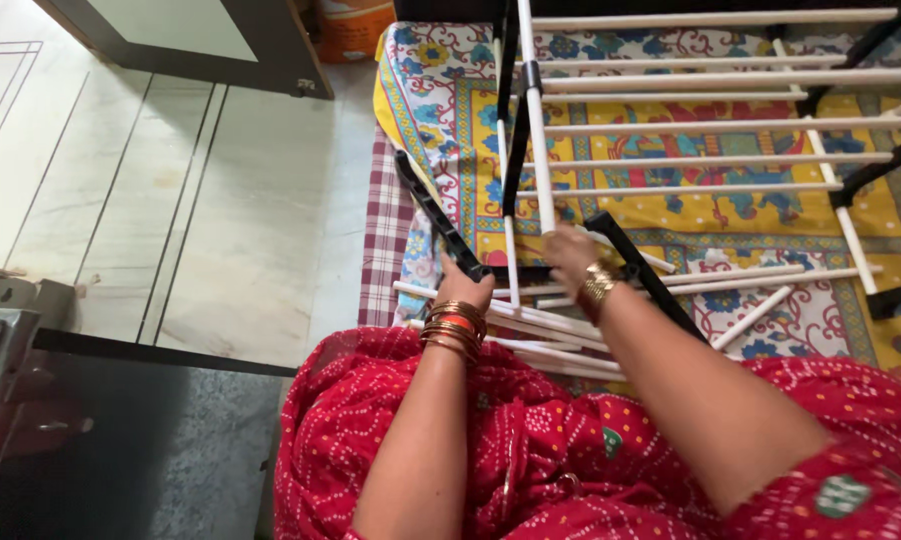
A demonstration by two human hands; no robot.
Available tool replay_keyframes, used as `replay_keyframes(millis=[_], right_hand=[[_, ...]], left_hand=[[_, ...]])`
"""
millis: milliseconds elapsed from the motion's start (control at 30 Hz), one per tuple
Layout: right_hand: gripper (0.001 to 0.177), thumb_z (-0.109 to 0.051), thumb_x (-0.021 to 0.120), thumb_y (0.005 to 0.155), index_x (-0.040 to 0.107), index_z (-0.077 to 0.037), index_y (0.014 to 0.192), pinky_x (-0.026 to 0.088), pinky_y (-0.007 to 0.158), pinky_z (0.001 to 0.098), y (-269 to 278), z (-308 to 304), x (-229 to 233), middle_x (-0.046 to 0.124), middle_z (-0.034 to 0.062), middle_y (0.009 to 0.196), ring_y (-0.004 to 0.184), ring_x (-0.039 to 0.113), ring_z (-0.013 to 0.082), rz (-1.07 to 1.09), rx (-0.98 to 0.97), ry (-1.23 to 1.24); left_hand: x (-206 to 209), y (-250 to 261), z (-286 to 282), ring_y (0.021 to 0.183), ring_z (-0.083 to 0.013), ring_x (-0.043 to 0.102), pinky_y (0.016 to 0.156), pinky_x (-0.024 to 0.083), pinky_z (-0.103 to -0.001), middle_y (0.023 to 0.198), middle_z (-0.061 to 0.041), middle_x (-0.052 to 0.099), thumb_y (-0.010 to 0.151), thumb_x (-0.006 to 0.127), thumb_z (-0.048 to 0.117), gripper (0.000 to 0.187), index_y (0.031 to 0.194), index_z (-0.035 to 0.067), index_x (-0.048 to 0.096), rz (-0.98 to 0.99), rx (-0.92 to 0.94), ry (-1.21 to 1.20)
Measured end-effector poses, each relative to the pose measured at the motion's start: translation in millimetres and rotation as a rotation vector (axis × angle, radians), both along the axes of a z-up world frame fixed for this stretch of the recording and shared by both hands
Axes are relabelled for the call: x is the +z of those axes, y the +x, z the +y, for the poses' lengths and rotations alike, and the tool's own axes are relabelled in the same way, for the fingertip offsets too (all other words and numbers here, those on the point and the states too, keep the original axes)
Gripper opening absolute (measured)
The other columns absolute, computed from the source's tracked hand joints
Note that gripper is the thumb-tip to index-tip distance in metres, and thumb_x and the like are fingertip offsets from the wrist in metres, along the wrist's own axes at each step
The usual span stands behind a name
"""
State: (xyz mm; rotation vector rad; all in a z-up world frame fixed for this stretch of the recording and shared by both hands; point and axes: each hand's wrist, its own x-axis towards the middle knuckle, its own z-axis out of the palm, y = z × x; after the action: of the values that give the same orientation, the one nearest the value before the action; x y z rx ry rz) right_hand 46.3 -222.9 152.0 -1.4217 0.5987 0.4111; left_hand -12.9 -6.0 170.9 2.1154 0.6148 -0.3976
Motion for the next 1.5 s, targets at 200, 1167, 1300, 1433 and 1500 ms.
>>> replay_keyframes(millis=[200,1167,1300,1433,1500], right_hand=[[0.007,-0.017,0.062,0.101,0.065,-0.014,0.107,0.037,0.062,0.0334,-19,-233,10,0.059,-0.0014,0.091,0.077,0.05,0.0144,-0.417,-0.372,-0.185],[0.026,-0.035,0.065,0.104,0.054,-0.017,0.09,0.043,0.059,0.0267,-64,-414,241,0.048,-0.0058,0.071,0.058,0.045,0.0065,-0.632,-0.499,-0.344],[0.03,-0.037,0.066,0.104,0.053,-0.017,0.087,0.044,0.058,0.0257,-65,-405,265,0.046,-0.0064,0.068,0.056,0.045,0.0054,-0.689,-0.487,-0.313],[0.033,-0.04,0.066,0.104,0.051,-0.017,0.085,0.045,0.057,0.0248,-74,-374,295,0.045,-0.0069,0.065,0.053,0.044,0.0043,-0.767,-0.465,-0.255],[0.037,-0.038,0.068,0.106,0.049,-0.015,0.084,0.046,0.057,0.0252,-88,-353,312,0.045,-0.0059,0.066,0.053,0.045,0.0048,-0.82,-0.439,-0.241]], left_hand=[[21,-8,-29,0.119,-0.0441,0.06,0.101,0.047,-0.048,0.135,-0.027,0.059,0.081,0.077,0.042,0.092,0.156,0.012,0.033,-0.259,-0.103,0.044],[-50,48,22,0.037,-0.0167,0.038,0.038,0.029,-0.034,0.052,0.001,0.042,0.096,0.059,0.032,0.023,0.086,0.016,0.071,0.102,0.331,-0.752],[14,30,58,0.06,-0.0218,0.065,0.053,0.052,-0.038,0.074,-0.009,0.071,0.094,0.066,0.034,0.038,0.109,0.0,0.07,-0.045,0.201,-0.594],[116,1,49,0.088,-0.0326,0.066,0.077,0.052,-0.046,0.098,-0.015,0.07,0.091,0.067,0.041,0.043,0.114,0.005,0.071,-0.071,-0.151,0.495],[170,-18,30,0.099,-0.0356,0.066,0.086,0.052,-0.049,0.108,-0.017,0.07,0.09,0.067,0.043,0.044,0.115,0.007,0.072,-0.023,-0.259,0.651]])
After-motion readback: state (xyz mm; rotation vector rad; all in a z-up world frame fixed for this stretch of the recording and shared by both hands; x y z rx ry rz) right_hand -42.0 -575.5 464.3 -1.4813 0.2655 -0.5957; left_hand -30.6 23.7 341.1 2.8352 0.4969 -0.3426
